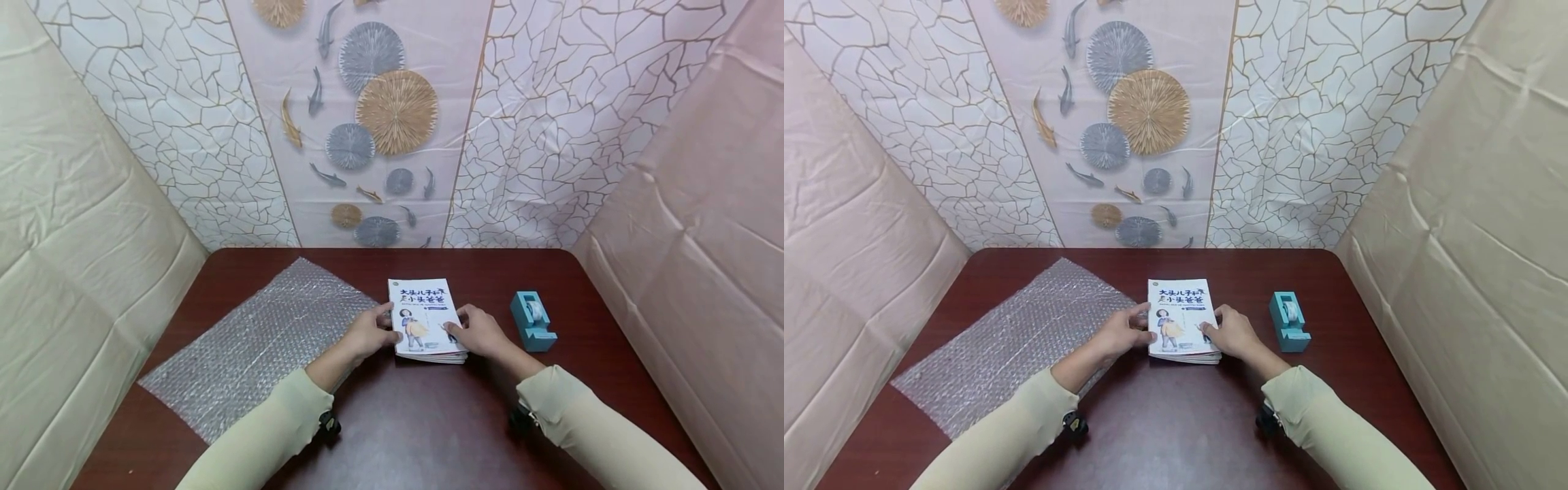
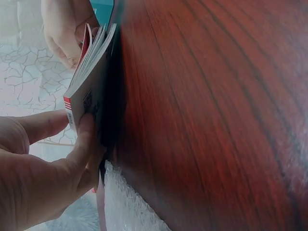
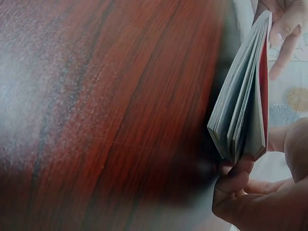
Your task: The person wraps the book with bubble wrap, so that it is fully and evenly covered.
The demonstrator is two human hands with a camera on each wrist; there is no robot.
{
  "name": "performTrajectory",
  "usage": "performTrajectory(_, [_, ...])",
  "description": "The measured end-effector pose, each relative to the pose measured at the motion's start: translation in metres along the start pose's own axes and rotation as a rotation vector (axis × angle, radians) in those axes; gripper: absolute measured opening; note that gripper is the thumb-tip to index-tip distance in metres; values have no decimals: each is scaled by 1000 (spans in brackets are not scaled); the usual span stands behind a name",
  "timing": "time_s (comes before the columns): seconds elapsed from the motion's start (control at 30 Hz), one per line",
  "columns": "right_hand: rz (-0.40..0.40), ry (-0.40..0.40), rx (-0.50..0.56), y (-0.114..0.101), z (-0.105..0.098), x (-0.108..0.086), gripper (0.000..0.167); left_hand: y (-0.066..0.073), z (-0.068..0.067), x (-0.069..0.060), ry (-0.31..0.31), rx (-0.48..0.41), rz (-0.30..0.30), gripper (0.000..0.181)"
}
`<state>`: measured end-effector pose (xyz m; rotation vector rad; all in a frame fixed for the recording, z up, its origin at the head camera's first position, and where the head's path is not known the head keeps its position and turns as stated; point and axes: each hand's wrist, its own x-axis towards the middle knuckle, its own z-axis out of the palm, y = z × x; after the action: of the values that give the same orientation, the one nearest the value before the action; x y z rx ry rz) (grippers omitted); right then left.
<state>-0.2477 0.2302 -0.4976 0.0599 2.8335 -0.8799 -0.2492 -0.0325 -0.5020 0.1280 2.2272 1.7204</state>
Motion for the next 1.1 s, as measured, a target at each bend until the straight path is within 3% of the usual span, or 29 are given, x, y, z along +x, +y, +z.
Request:
performTrajectory(0.33, [9,-1,22,5,1,6,52,-2,4,-1,-90,-221,-20,80])
performTrajectory(0.47, [-5,10,35,26,10,22,66,-1,4,-2,-124,-253,1,84])
performTrajectory(0.57, [23,-14,94,28,10,22,71,0,3,-3,-141,-258,29,87])
performTrajectory(0.73, [137,-64,254,5,-4,1,59,2,3,-5,-169,-284,55,91])
performTrajectory(0.87, [176,-63,295,-3,-7,-4,57,2,3,-6,-193,-317,61,91])
performTrajectory(1.1, [125,-5,315,-5,-4,-2,42,0,-3,-10,-180,-287,48,90])
